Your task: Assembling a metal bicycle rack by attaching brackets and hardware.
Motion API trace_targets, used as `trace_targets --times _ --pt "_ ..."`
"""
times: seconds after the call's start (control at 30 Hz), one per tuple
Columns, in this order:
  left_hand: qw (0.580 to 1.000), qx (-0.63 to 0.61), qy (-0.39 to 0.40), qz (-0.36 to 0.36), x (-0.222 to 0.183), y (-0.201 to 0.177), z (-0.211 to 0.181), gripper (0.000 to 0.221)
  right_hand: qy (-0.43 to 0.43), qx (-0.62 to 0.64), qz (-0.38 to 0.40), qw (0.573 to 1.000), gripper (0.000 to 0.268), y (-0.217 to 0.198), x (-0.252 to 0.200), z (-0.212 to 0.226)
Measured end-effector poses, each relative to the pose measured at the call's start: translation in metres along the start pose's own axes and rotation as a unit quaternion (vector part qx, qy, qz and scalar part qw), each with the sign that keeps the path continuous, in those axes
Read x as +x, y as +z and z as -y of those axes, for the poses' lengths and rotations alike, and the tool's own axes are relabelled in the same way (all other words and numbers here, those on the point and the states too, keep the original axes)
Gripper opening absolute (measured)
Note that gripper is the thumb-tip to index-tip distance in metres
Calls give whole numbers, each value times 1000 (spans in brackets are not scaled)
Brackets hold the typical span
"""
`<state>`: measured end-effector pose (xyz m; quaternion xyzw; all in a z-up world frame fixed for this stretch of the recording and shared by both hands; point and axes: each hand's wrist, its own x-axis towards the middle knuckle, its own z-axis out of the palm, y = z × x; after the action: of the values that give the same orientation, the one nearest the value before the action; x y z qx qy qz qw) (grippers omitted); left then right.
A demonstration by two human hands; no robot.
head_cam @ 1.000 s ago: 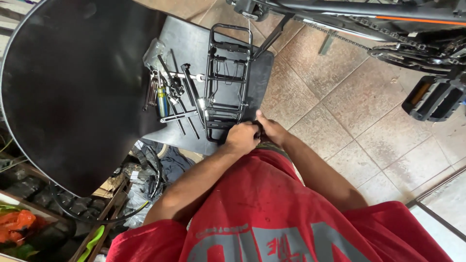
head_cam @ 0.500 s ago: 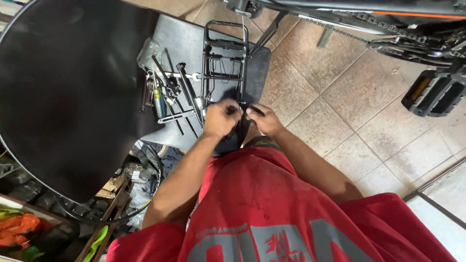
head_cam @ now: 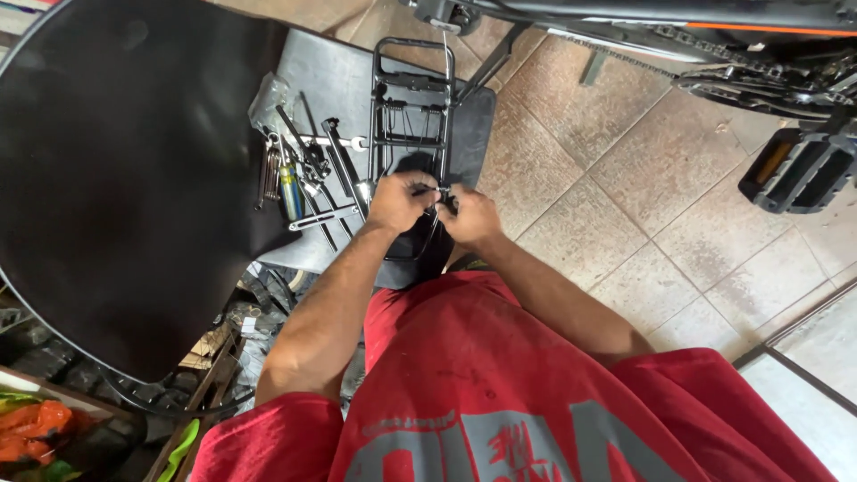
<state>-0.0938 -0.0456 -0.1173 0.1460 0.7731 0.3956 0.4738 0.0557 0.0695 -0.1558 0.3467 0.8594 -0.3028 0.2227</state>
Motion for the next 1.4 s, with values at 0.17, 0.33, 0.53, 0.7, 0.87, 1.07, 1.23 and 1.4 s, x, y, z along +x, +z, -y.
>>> trace_targets --times 0.17,0.33,0.53,0.7,0.87,1.07,1.23,1.4 --pt "1000 -2 -4 31 3 -9 -1 19 16 -66 61 996 43 -36 -8 24" --pt "995 81 9 51 5 -11 -2 17 24 -95 112 989 44 -56 -10 42" --pt "995 75 -28 53 9 -11 -6 19 43 -87 153 983 54 -57 0 38" --pt "997 56 -5 53 5 -13 -12 19 39 -61 157 985 60 -54 3 38" --pt "997 67 -3 41 1 -12 -19 15 35 -75 151 985 59 -73 -6 50" --pt "1000 15 9 22 2 -4 -12 22 36 -85 141 986 57 -74 -9 54" --pt "990 -137 -21 16 -1 -8 -18 25 48 -82 146 985 56 -68 -5 50" --pt "988 -4 -153 19 -9 -5 -29 19 36 -83 143 986 62 -73 -9 56"
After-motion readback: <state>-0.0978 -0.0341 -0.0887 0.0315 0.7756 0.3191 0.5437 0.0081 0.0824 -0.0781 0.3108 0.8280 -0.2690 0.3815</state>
